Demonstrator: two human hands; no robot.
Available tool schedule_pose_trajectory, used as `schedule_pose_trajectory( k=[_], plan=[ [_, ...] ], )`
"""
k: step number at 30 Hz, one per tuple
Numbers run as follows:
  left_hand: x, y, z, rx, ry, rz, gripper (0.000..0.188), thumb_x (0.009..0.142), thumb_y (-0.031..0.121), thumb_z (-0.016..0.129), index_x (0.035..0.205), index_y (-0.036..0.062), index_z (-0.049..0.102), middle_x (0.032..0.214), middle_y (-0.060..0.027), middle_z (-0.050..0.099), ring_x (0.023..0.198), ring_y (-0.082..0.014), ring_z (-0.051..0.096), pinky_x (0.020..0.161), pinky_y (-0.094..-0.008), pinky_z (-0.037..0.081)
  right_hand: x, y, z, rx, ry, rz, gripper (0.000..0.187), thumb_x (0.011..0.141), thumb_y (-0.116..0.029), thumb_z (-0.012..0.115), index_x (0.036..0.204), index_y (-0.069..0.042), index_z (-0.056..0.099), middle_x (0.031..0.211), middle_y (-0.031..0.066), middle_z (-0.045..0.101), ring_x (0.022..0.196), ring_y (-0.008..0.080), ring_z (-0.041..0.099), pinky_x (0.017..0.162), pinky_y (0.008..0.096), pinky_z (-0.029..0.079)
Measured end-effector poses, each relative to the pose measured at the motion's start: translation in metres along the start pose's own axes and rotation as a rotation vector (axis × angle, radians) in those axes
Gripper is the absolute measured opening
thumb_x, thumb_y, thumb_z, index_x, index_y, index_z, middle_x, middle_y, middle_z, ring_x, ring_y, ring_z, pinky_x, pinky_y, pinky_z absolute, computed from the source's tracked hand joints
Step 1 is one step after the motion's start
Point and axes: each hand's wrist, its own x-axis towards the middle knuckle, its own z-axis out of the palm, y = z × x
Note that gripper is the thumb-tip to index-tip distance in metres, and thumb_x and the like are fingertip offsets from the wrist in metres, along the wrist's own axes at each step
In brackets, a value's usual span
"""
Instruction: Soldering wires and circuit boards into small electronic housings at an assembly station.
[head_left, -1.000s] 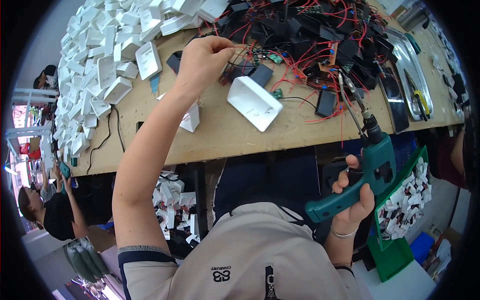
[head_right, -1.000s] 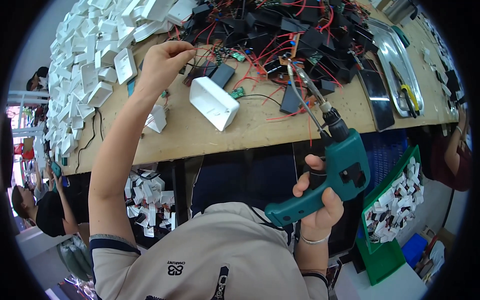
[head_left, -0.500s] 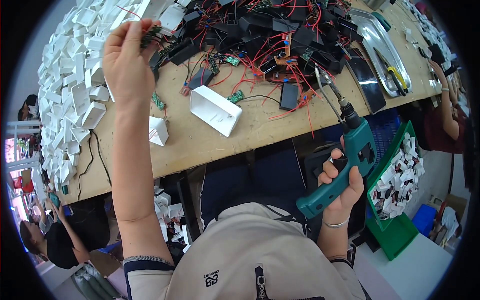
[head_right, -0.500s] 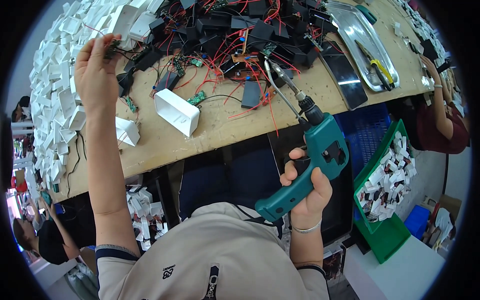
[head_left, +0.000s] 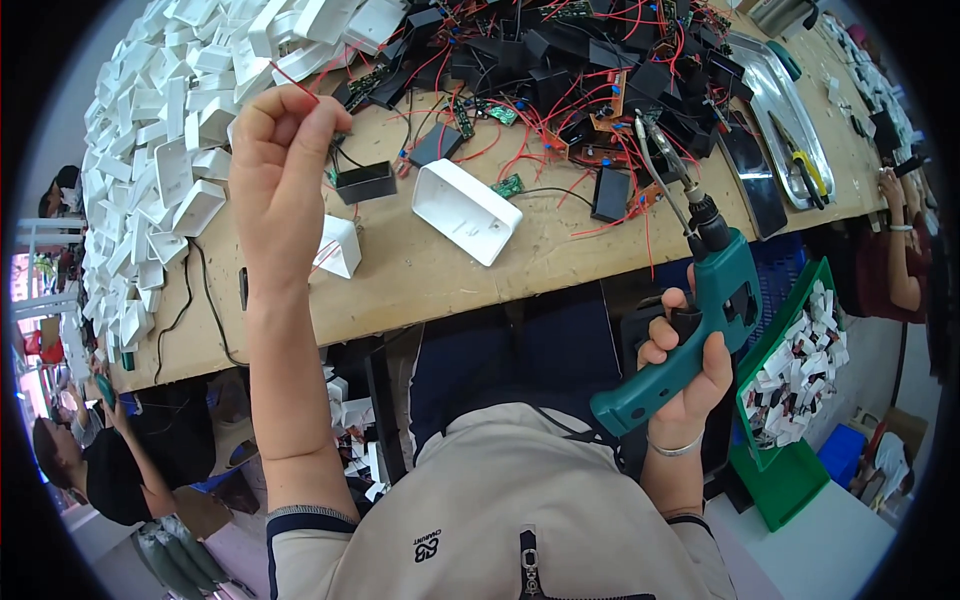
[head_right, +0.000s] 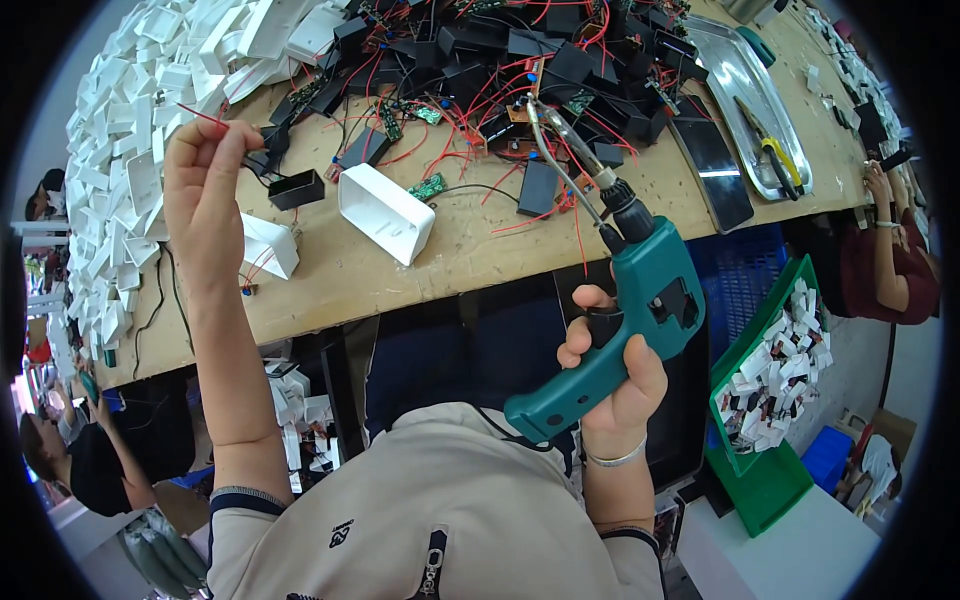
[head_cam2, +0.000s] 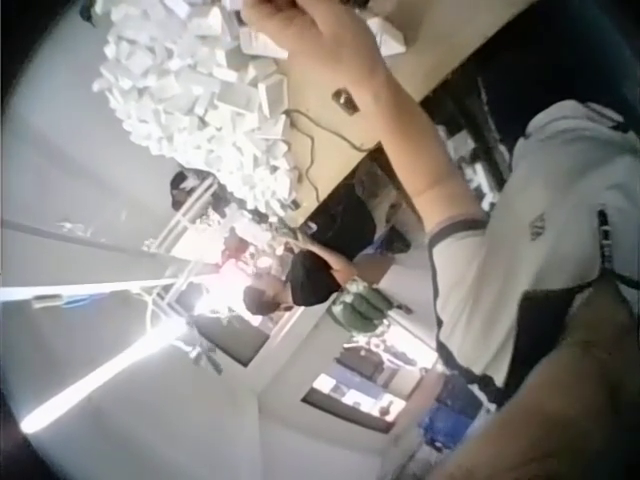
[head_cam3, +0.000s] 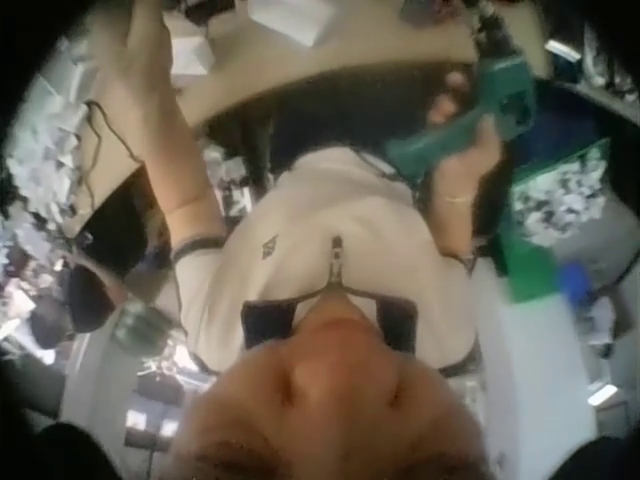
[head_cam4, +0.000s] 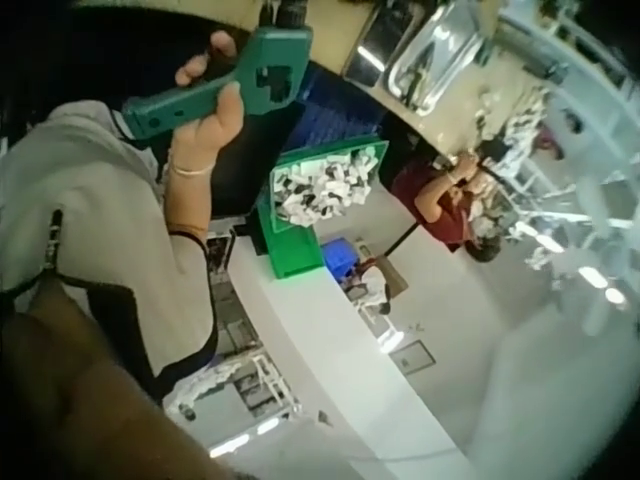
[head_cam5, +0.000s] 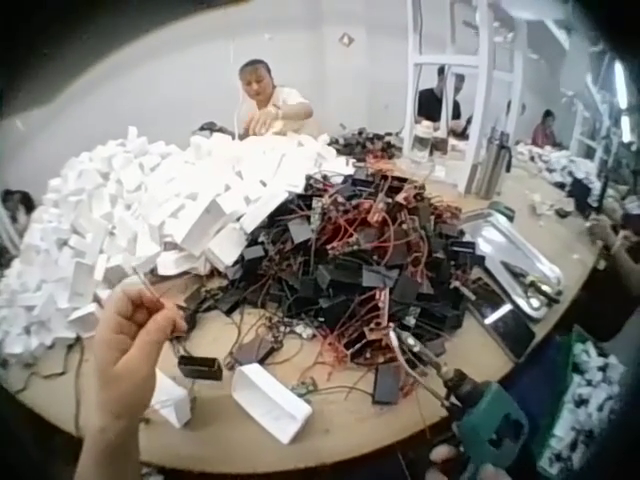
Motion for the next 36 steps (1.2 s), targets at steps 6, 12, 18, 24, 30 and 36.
schedule_pose_trajectory(
  k=[6, 12, 18, 24, 30, 36],
  plan=[
    [-0.02, 0.002, -0.003, -0.05, -0.001, 0.135, 0.018, 0.091, 0.003, 0.052, 0.105, -0.005, 0.057, 0.093, -0.0084, 0.06, 0.086, -0.0133, 0.057, 0.079, -0.0242, 0.045, 0.001, 0.012, 0.008, -0.085, -0.008, -0.013, 0.071, 0.087, -0.022, 0.059, 0.142, -0.006, 0.018, 0.126, 0.0182, 0.046, 0.087, 0.021, 0.055, 0.072, 0.0335, 0.051],
    [-0.032, 0.004, -0.002, -0.235, 0.216, 0.272, 0.016, 0.091, 0.001, 0.05, 0.103, -0.007, 0.057, 0.093, -0.009, 0.06, 0.081, -0.0141, 0.057, 0.074, -0.0251, 0.045, 0.013, 0.045, 0.029, -0.159, -0.048, 0.043, 0.065, 0.088, -0.022, 0.056, 0.142, -0.008, 0.021, 0.142, 0.0209, 0.029, 0.114, 0.0332, 0.051, 0.087, 0.0395, 0.05],
    [-0.045, 0.016, -0.004, -0.337, 0.207, 0.282, 0.02, 0.088, -0.001, 0.051, 0.106, -0.0069, 0.058, 0.085, -0.0054, 0.057, 0.069, -0.008, 0.05, 0.059, -0.0183, 0.04, 0.04, 0.09, 0.057, -0.332, -0.027, 0.021, 0.068, 0.087, -0.023, 0.056, 0.142, -0.008, 0.019, 0.147, 0.0131, 0.022, 0.128, 0.0376, 0.034, 0.099, 0.0429, 0.041],
    [-0.053, 0.014, -0.01, 0.129, -0.308, 0.293, 0.013, 0.077, -0.003, 0.06, 0.089, -0.0009, 0.062, 0.075, -0.0059, 0.056, 0.058, -0.0129, 0.05, 0.049, -0.0249, 0.037, 0.039, 0.094, 0.058, -0.333, 0.048, -0.01, 0.068, 0.086, -0.02, 0.057, 0.14, -0.002, 0.021, 0.142, 0.02, 0.029, 0.13, 0.0384, 0.03, 0.108, 0.0446, 0.029],
    [-0.074, 0.012, 0.024, 0.144, -0.388, 0.112, 0.011, 0.076, -0.003, 0.061, 0.087, -0.0007, 0.063, 0.072, -0.0075, 0.057, 0.058, -0.015, 0.051, 0.051, -0.0247, 0.038, 0.046, 0.078, 0.056, -0.351, 0.103, -0.008, 0.067, 0.082, -0.017, 0.062, 0.137, 0.0, 0.029, 0.137, 0.0205, 0.036, 0.128, 0.0347, 0.035, 0.107, 0.0438, 0.029],
    [-0.087, 0.012, 0.04, 0.148, -0.348, -0.005, 0.009, 0.076, -0.001, 0.064, 0.084, 0.0019, 0.065, 0.067, -0.0049, 0.056, 0.056, -0.0122, 0.049, 0.05, -0.0245, 0.037, 0.044, 0.079, 0.05, -0.414, 0.015, -0.008, 0.071, 0.084, -0.023, 0.06, 0.14, -0.001, 0.022, 0.142, 0.0233, 0.028, 0.133, 0.0376, 0.025, 0.111, 0.0459, 0.02]
  ],
)
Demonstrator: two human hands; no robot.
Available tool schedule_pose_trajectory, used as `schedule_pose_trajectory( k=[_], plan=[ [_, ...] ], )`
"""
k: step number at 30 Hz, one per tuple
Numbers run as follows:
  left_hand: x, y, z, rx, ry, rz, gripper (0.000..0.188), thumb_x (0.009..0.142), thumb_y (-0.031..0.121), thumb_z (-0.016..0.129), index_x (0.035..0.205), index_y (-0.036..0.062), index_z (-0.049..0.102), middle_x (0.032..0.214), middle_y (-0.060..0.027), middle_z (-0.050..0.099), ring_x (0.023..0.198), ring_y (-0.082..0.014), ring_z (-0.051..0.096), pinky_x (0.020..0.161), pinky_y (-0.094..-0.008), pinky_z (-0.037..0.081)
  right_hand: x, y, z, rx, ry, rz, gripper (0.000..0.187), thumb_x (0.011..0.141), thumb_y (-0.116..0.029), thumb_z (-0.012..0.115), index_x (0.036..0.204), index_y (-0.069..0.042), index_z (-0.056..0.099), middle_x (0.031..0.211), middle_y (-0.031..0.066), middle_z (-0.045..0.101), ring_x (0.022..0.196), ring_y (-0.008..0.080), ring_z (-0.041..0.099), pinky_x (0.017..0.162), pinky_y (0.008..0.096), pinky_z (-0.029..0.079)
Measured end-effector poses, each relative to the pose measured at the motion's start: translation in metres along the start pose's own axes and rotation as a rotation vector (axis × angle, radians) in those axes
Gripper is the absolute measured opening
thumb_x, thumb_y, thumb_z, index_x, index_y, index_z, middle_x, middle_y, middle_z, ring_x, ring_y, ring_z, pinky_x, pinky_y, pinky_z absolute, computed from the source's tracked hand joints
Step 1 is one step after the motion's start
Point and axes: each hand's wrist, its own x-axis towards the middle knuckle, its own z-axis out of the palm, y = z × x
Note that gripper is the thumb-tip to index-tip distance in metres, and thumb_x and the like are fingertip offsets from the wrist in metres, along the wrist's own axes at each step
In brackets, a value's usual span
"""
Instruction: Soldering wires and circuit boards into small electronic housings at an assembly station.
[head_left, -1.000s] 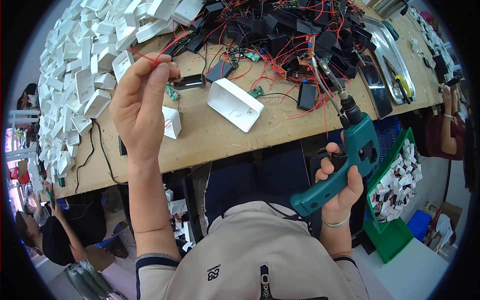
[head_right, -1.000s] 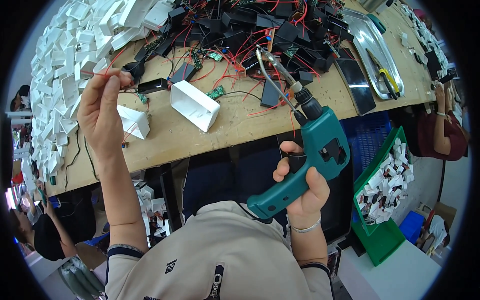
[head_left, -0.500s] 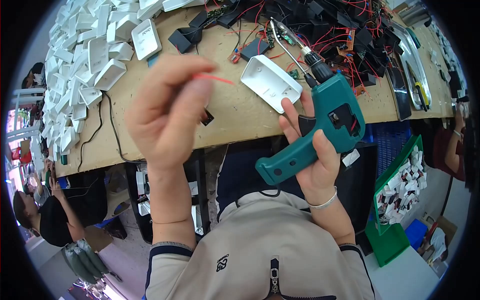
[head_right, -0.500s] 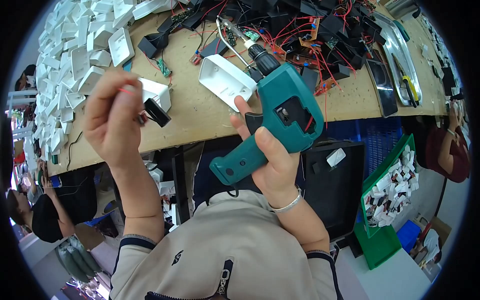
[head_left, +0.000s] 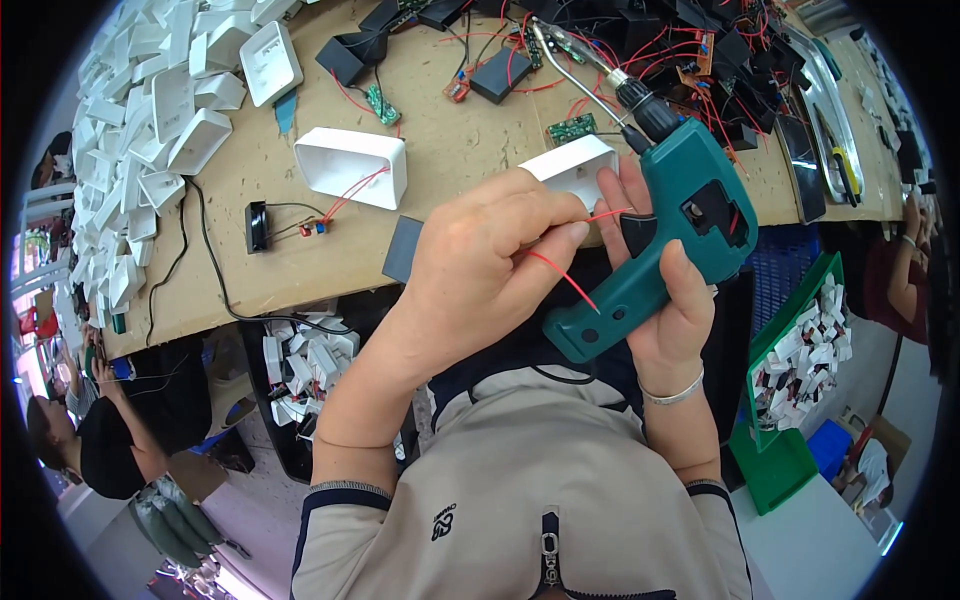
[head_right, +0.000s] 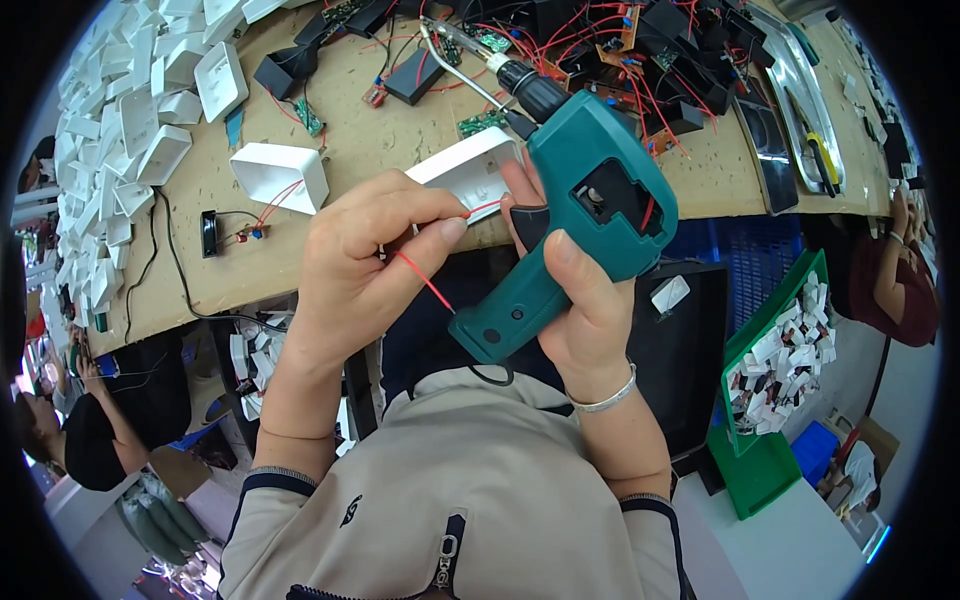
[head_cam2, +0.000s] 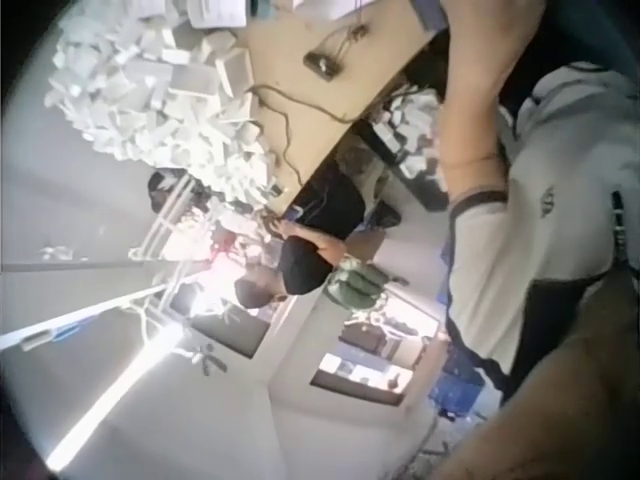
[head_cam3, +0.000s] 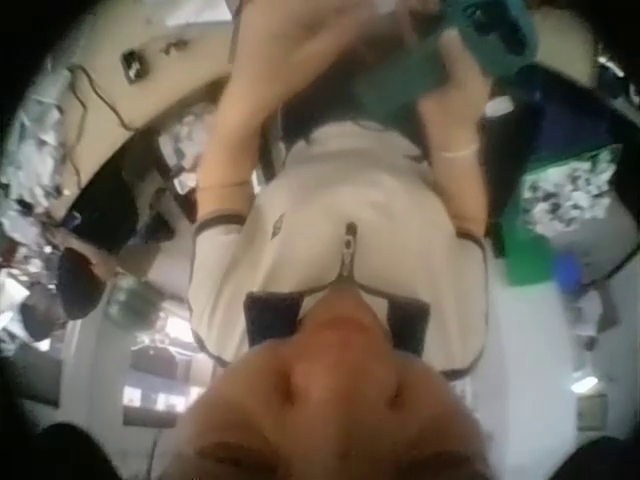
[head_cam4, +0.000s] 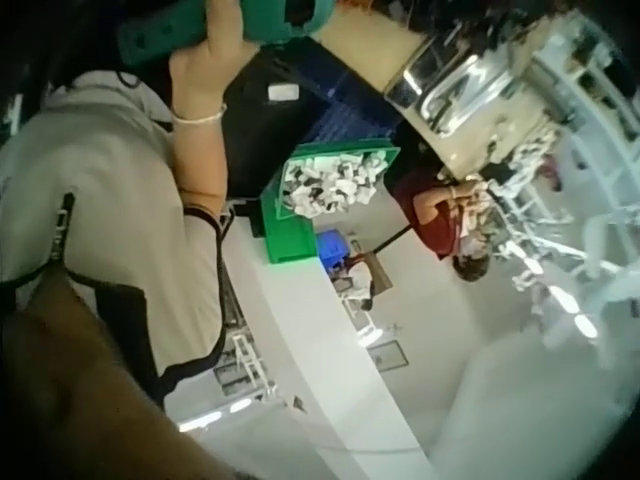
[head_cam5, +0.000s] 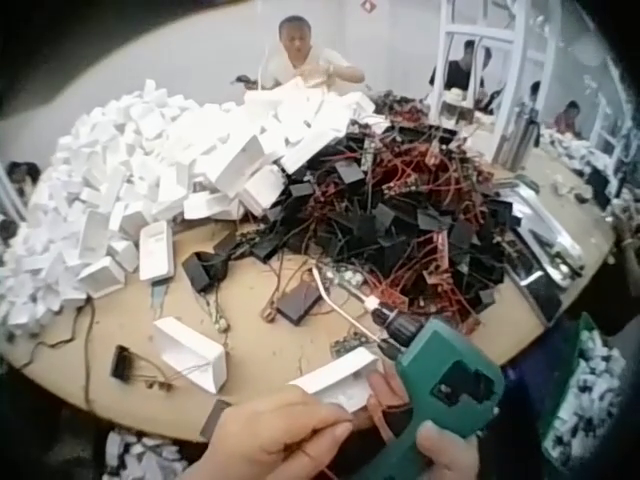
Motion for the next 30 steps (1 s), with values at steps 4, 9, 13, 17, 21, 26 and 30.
schedule_pose_trajectory(
  k=[4, 9, 13, 17, 21, 26, 30],
  plan=[
    [-0.004, 0.0, 0.005, 0.034, 0.049, -0.01, 0.01, 0.075, -0.001, 0.066, 0.084, 0.0023, 0.065, 0.067, -0.0044, 0.055, 0.054, -0.0108, 0.049, 0.048, -0.024, 0.036, -0.001, -0.002, -0.004, -0.011, -0.016, 0.003, 0.071, 0.085, -0.026, 0.06, 0.14, -0.003, 0.023, 0.141, 0.023, 0.028, 0.132, 0.0371, 0.028, 0.109, 0.0464, 0.024],
    [-0.008, -0.001, 0.014, 0.118, 0.107, 0.033, 0.013, 0.073, -0.002, 0.067, 0.085, 0.0026, 0.066, 0.068, -0.0036, 0.054, 0.054, -0.0111, 0.049, 0.048, -0.0241, 0.037, -0.009, -0.009, -0.014, -0.15, -0.036, -0.046, 0.068, 0.085, -0.028, 0.059, 0.139, -0.003, 0.026, 0.138, 0.0229, 0.034, 0.124, 0.0356, 0.041, 0.1, 0.0452, 0.038],
    [-0.014, -0.002, 0.022, 0.261, 0.143, 0.087, 0.016, 0.071, -0.002, 0.069, 0.085, 0.0033, 0.066, 0.067, -0.0038, 0.051, 0.054, -0.013, 0.049, 0.047, -0.0241, 0.037, -0.009, -0.012, -0.013, -0.236, -0.038, -0.09, 0.065, 0.085, -0.029, 0.06, 0.136, -0.002, 0.03, 0.134, 0.0229, 0.039, 0.115, 0.0329, 0.05, 0.092, 0.0417, 0.045],
    [-0.021, -0.011, 0.031, 0.389, 0.188, 0.175, 0.018, 0.068, 0.006, 0.07, 0.084, 0.0084, 0.064, 0.063, -0.0009, 0.047, 0.052, -0.0168, 0.049, 0.046, -0.0287, 0.037, -0.005, -0.015, -0.017, -0.228, -0.021, -0.085, 0.062, 0.086, -0.026, 0.059, 0.136, -0.002, 0.03, 0.133, 0.0237, 0.04, 0.116, 0.0327, 0.05, 0.092, 0.0397, 0.046],
    [-0.024, -0.014, 0.04, 0.476, 0.272, 0.257, 0.019, 0.067, 0.006, 0.07, 0.084, 0.0081, 0.063, 0.063, 0.0016, 0.044, 0.054, -0.0144, 0.046, 0.053, -0.0298, 0.03, 0.0, -0.015, -0.016, -0.18, -0.001, -0.001, 0.06, 0.087, -0.023, 0.057, 0.136, -0.001, 0.03, 0.133, 0.0255, 0.038, 0.118, 0.0357, 0.047, 0.095, 0.0401, 0.044],
    [-0.021, -0.023, 0.046, 0.532, 0.346, 0.278, 0.02, 0.065, 0.006, 0.07, 0.083, 0.0089, 0.062, 0.063, 0.003, 0.043, 0.055, -0.0129, 0.045, 0.06, -0.0322, 0.025, 0.0, -0.004, -0.017, 0.032, 0.063, 0.056, 0.055, 0.085, -0.013, 0.059, 0.133, 0.001, 0.035, 0.128, 0.0214, 0.046, 0.118, 0.0349, 0.048, 0.097, 0.0417, 0.043],
    [-0.019, -0.028, 0.049, 0.586, 0.386, 0.282, 0.019, 0.063, 0.006, 0.069, 0.08, 0.0115, 0.062, 0.065, 0.0033, 0.044, 0.057, -0.0126, 0.045, 0.066, -0.0351, 0.024, 0.0, -0.001, -0.017, 0.032, 0.068, 0.043, 0.056, 0.085, -0.014, 0.06, 0.133, 0.001, 0.035, 0.128, 0.0215, 0.046, 0.118, 0.0352, 0.048, 0.097, 0.0419, 0.042]
  ],
)
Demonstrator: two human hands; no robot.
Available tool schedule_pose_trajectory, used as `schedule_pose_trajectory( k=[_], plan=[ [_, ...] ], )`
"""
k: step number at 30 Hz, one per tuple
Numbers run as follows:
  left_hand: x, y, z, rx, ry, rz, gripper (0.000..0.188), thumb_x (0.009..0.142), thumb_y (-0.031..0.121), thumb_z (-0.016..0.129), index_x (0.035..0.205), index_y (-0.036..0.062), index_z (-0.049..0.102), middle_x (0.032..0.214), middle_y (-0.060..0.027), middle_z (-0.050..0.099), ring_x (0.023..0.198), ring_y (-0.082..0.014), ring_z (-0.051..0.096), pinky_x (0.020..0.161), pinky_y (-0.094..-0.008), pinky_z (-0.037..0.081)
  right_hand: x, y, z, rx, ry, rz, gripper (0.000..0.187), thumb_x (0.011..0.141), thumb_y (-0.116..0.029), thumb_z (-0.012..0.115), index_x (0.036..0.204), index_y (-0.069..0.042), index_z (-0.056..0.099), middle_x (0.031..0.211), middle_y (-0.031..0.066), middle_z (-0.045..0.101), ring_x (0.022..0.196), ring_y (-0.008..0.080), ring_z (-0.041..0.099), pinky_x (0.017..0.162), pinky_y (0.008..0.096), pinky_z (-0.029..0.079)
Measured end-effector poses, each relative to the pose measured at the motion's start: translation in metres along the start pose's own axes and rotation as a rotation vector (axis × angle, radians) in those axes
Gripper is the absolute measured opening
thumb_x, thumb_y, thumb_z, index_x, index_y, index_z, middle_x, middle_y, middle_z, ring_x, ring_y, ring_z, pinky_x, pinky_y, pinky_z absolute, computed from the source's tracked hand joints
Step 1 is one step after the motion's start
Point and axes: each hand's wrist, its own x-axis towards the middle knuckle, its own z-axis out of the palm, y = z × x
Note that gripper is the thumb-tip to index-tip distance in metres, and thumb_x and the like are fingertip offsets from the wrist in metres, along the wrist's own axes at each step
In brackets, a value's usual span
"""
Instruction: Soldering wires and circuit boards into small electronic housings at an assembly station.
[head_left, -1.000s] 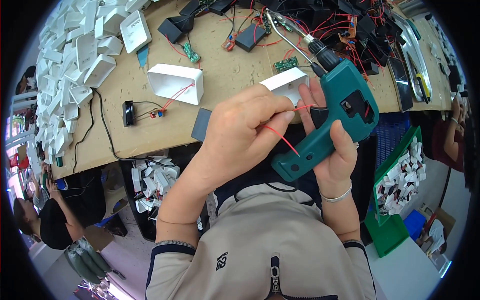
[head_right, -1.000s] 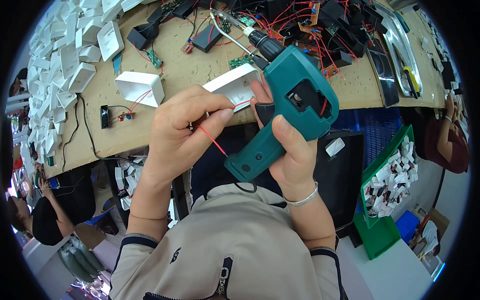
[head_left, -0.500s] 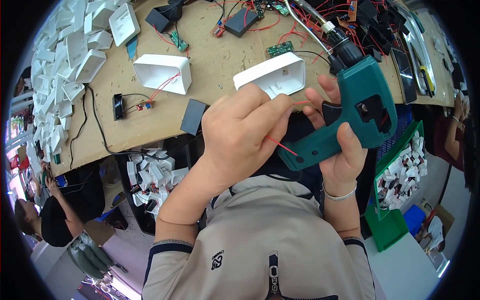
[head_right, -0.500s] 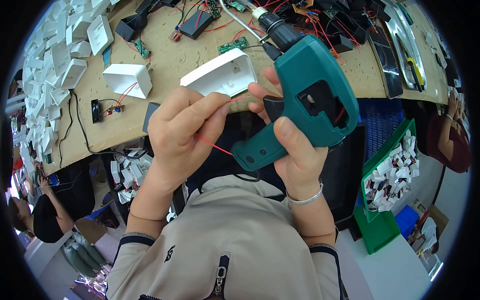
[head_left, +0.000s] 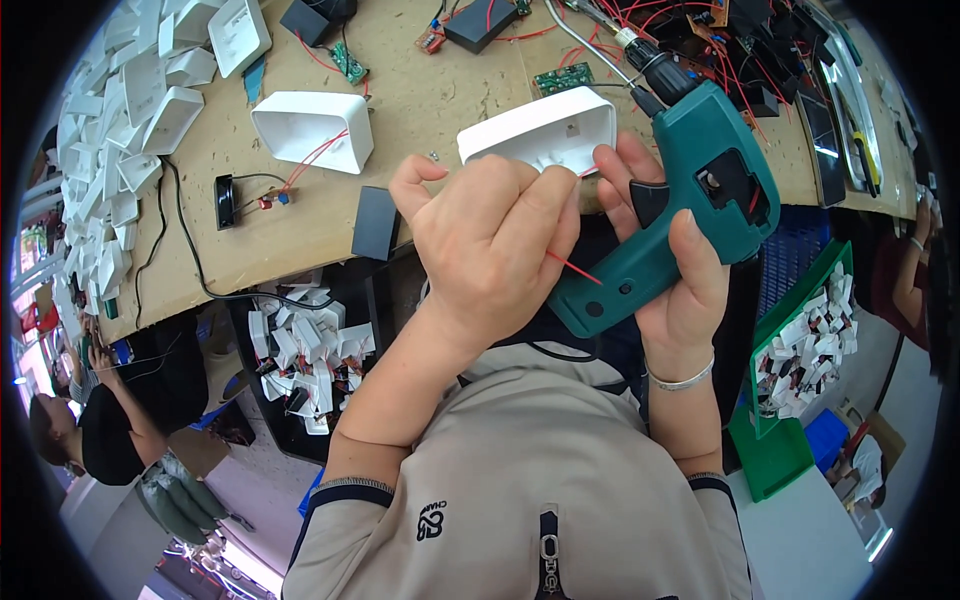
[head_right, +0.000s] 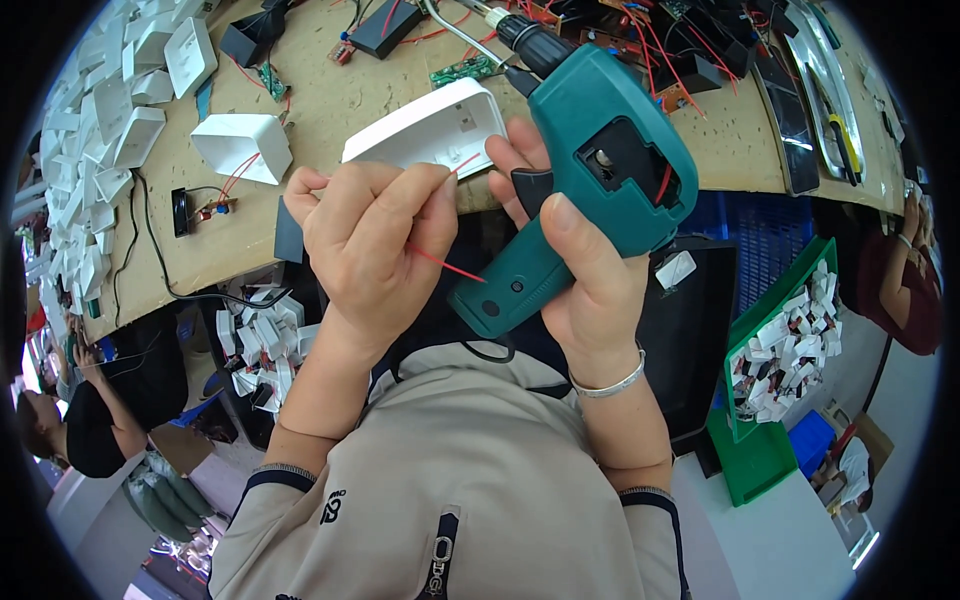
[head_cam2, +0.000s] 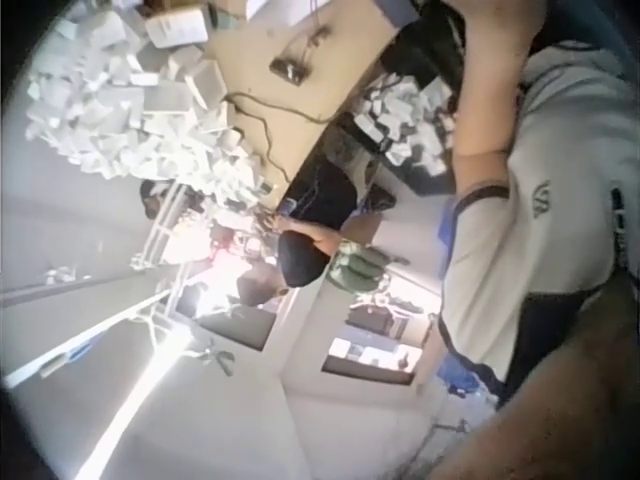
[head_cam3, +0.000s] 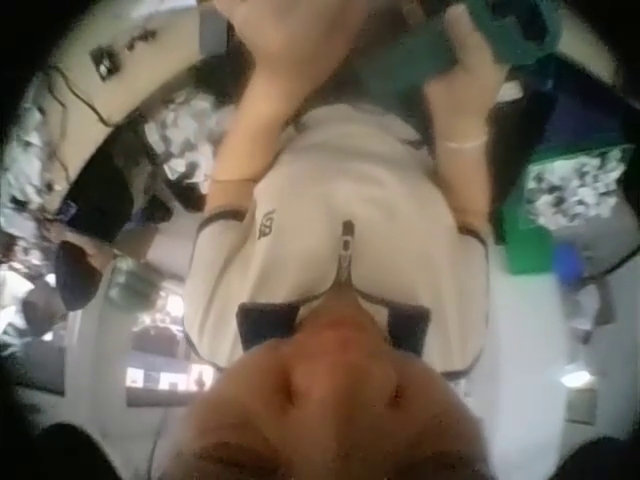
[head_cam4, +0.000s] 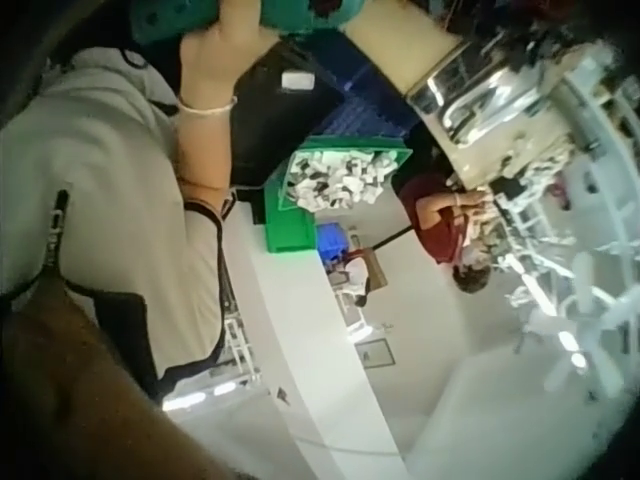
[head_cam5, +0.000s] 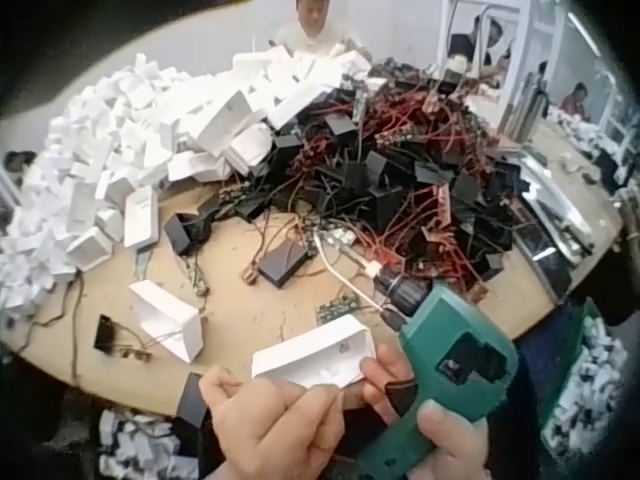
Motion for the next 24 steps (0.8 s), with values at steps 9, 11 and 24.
schedule_pose_trajectory(
  k=[9, 11, 24],
  plan=[
    [0.006, -0.002, 0.002, 0.152, 0.055, -0.032, 0.017, 0.056, 0.008, 0.068, 0.07, 0.0131, 0.06, 0.096, -0.0012, 0.053, 0.086, -0.0194, 0.05, 0.074, -0.0365, 0.024, -0.042, -0.046, -0.035, -0.437, -0.072, -0.108, 0.067, 0.084, -0.03, 0.062, 0.133, 0.005, 0.031, 0.127, 0.0258, 0.044, 0.098, 0.026, 0.057, 0.079, 0.0336, 0.052],
    [0.007, -0.004, 0.004, 0.167, 0.032, -0.018, 0.016, 0.057, 0.007, 0.067, 0.069, 0.0122, 0.059, 0.1, -0.0024, 0.053, 0.088, -0.0207, 0.05, 0.075, -0.0369, 0.025, -0.055, -0.056, -0.035, -0.576, -0.027, -0.157, 0.07, 0.08, -0.033, 0.067, 0.127, 0.009, 0.037, 0.12, 0.0232, 0.049, 0.083, 0.02, 0.058, 0.066, 0.0272, 0.051],
    [0.012, -0.004, 0.01, 0.172, -0.059, -0.103, 0.012, 0.061, 0.004, 0.07, 0.07, 0.0064, 0.063, 0.095, -0.0057, 0.057, 0.083, -0.0223, 0.051, 0.073, -0.0331, 0.034, -0.089, -0.073, -0.027, -0.809, 0.193, 0.15, 0.074, 0.062, -0.04, 0.082, 0.111, 0.007, 0.053, 0.103, 0.0186, 0.06, 0.07, 0.0187, 0.061, 0.059, 0.0264, 0.048]
  ],
)
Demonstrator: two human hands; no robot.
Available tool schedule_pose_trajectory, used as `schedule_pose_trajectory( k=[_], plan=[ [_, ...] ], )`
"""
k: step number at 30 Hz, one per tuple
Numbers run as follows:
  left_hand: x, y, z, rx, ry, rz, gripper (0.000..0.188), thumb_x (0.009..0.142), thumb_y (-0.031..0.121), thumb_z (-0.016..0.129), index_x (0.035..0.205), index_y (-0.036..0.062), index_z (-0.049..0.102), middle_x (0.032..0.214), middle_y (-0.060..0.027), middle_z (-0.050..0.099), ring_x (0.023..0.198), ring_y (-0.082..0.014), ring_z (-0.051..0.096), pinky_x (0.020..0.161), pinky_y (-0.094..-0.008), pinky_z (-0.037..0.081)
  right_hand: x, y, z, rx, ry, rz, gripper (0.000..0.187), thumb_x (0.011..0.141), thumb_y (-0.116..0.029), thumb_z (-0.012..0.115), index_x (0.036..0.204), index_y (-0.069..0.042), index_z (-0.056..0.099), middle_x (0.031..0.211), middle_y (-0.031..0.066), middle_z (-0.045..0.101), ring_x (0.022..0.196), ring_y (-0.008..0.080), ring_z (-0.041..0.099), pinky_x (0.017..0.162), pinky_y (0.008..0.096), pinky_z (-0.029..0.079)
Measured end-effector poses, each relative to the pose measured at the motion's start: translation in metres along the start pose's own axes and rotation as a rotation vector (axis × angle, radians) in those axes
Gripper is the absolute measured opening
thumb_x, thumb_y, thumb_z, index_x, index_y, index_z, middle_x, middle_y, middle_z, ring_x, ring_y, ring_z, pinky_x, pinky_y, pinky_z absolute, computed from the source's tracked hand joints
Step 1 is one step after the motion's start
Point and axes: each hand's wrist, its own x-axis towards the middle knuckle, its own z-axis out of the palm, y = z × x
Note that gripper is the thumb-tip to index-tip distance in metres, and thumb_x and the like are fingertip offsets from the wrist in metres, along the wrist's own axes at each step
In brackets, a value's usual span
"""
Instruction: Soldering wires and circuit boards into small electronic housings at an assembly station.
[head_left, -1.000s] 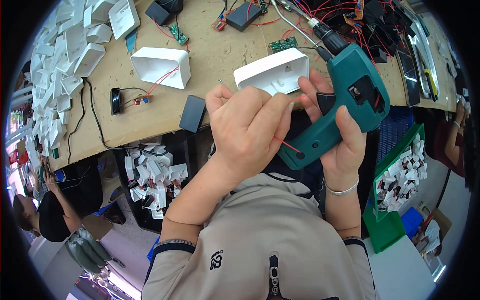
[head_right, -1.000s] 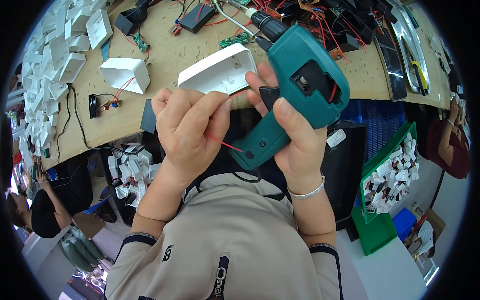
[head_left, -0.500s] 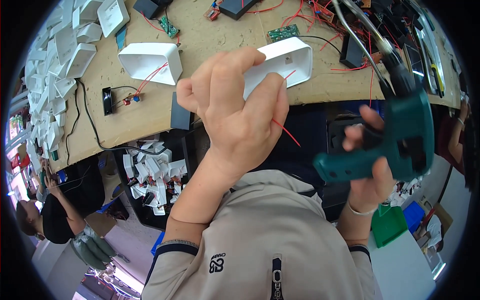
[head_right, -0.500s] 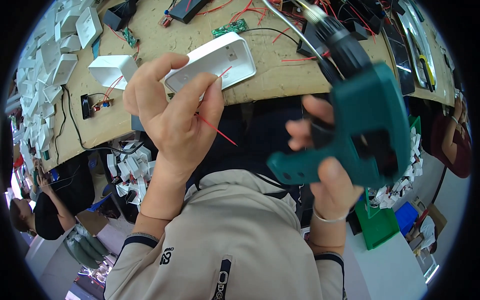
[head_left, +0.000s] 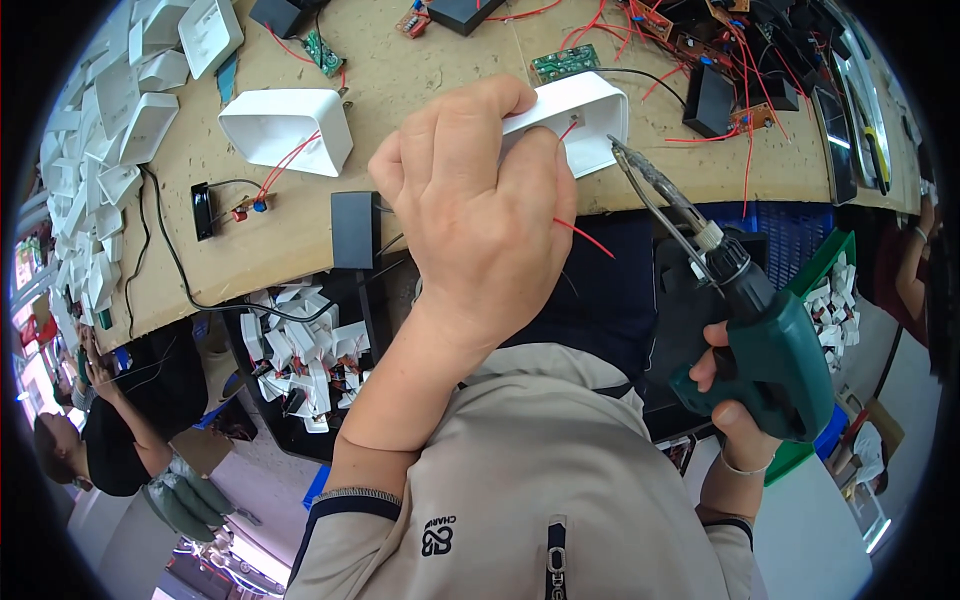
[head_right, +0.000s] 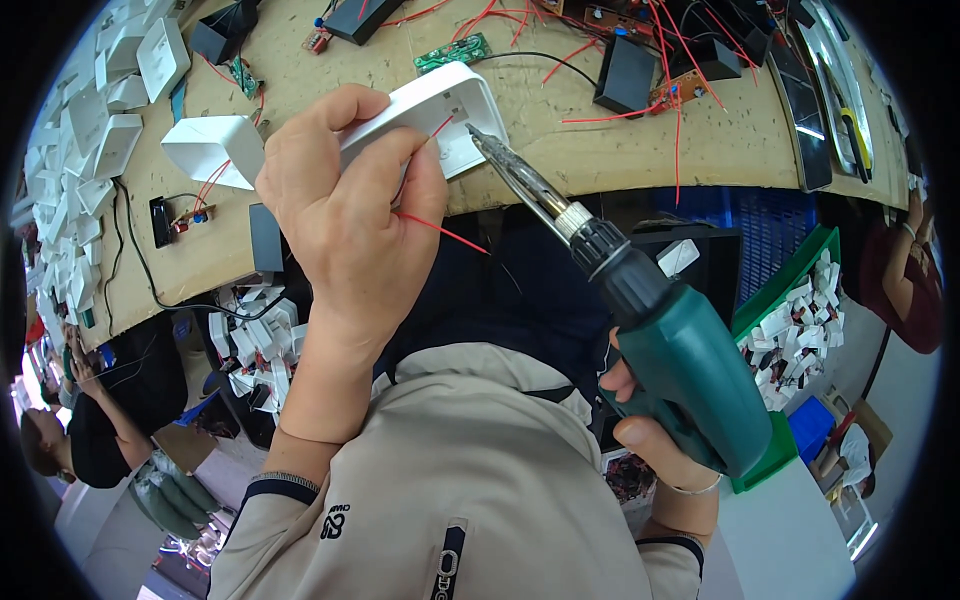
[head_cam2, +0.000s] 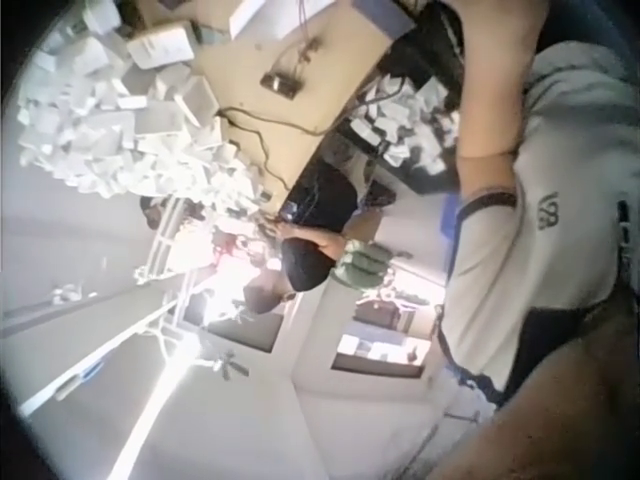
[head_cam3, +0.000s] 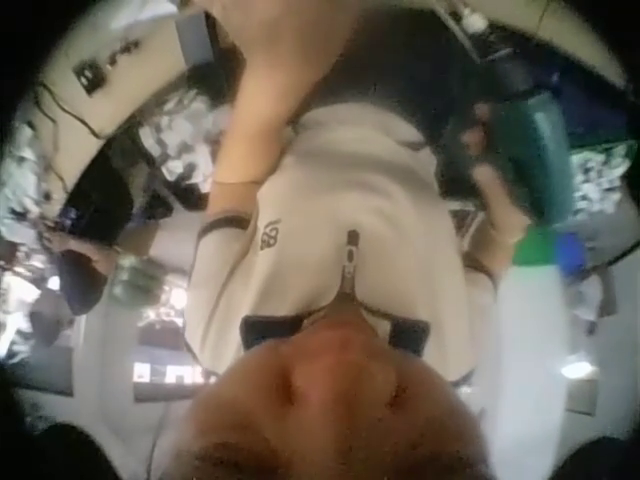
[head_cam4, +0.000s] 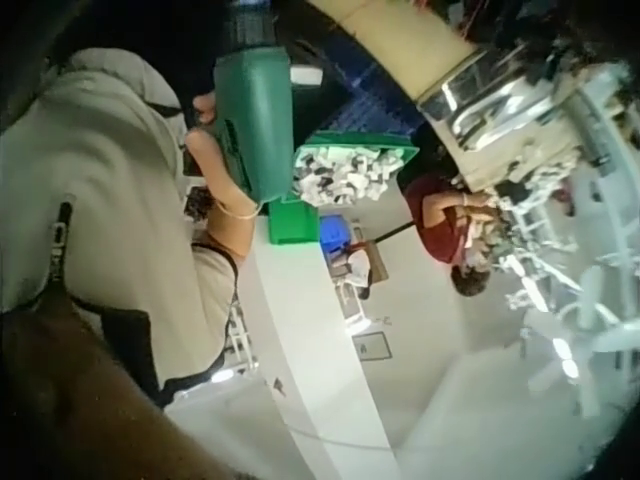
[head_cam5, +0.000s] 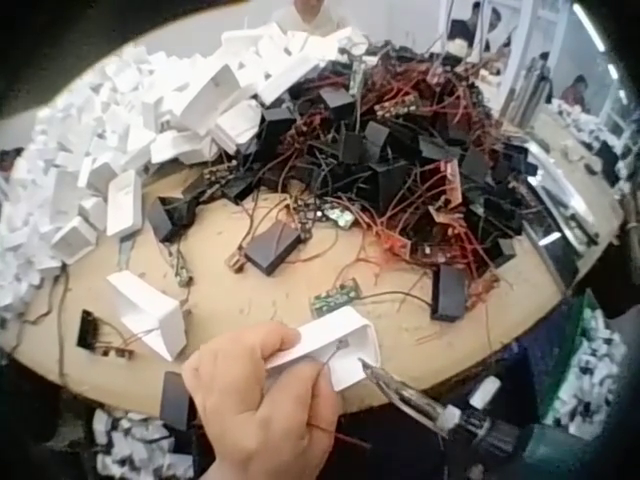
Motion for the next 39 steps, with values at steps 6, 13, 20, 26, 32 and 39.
schedule_pose_trajectory(
  k=[6, 13, 20, 26, 32, 39],
  plan=[
    [0.002, -0.001, 0.003, 0.029, 0.007, 0.002, 0.011, 0.06, 0.003, 0.069, 0.069, 0.006, 0.062, 0.094, -0.0049, 0.057, 0.082, -0.0222, 0.051, 0.071, -0.0329, 0.034, 0.01, -0.004, 0.001, -0.033, -0.011, 0.01, 0.069, 0.063, -0.039, 0.081, 0.11, 0.006, 0.055, 0.1, 0.0181, 0.062, 0.07, 0.0184, 0.061, 0.059, 0.0264, 0.048],
    [0.003, 0.001, 0.002, 0.007, -0.013, -0.022, 0.012, 0.059, 0.001, 0.069, 0.068, 0.0049, 0.062, 0.091, -0.005, 0.057, 0.081, -0.0224, 0.051, 0.069, -0.0331, 0.034, 0.019, -0.008, 0.001, -0.05, -0.039, 0.009, 0.068, 0.063, -0.034, 0.08, 0.11, 0.007, 0.054, 0.1, 0.0183, 0.061, 0.07, 0.0183, 0.061, 0.059, 0.0267, 0.048],
    [0.001, -0.002, 0.003, 0.007, -0.014, -0.012, 0.012, 0.059, 0.001, 0.069, 0.069, 0.0047, 0.063, 0.092, -0.0052, 0.057, 0.081, -0.0227, 0.051, 0.07, -0.033, 0.035, 0.027, -0.01, -0.007, -0.015, -0.174, 0.024, 0.056, 0.069, -0.019, 0.077, 0.114, 0.005, 0.054, 0.107, 0.0145, 0.059, 0.08, 0.0163, 0.059, 0.067, 0.0253, 0.047],
    [0.0, -0.003, 0.005, 0.023, -0.01, -0.007, 0.012, 0.06, 0.002, 0.069, 0.07, 0.0055, 0.063, 0.093, -0.0044, 0.056, 0.083, -0.0227, 0.051, 0.071, -0.0334, 0.035, 0.028, -0.014, 0.001, -0.06, -0.107, 0.033, 0.062, 0.067, -0.024, 0.077, 0.115, 0.005, 0.051, 0.101, 0.0161, 0.06, 0.074, 0.0172, 0.059, 0.063, 0.0271, 0.048],
    [-0.001, -0.004, 0.007, 0.019, 0.015, -0.012, 0.012, 0.06, 0.002, 0.069, 0.07, 0.0059, 0.063, 0.094, -0.0042, 0.056, 0.083, -0.0226, 0.051, 0.072, -0.0332, 0.035, 0.029, -0.015, 0.002, -0.11, -0.06, 0.011, 0.068, 0.066, -0.029, 0.078, 0.116, 0.006, 0.049, 0.095, 0.0176, 0.061, 0.067, 0.0179, 0.059, 0.059, 0.0279, 0.049],
    [-0.002, -0.004, 0.008, 0.006, 0.018, -0.047, 0.013, 0.06, 0.002, 0.069, 0.07, 0.0059, 0.063, 0.094, -0.0038, 0.056, 0.084, -0.0223, 0.051, 0.072, -0.0331, 0.034, 0.03, -0.015, 0.002, -0.101, -0.057, 0.001, 0.068, 0.066, -0.026, 0.079, 0.118, 0.005, 0.049, 0.094, 0.0167, 0.061, 0.067, 0.0163, 0.059, 0.059, 0.0268, 0.049]
  ],
)
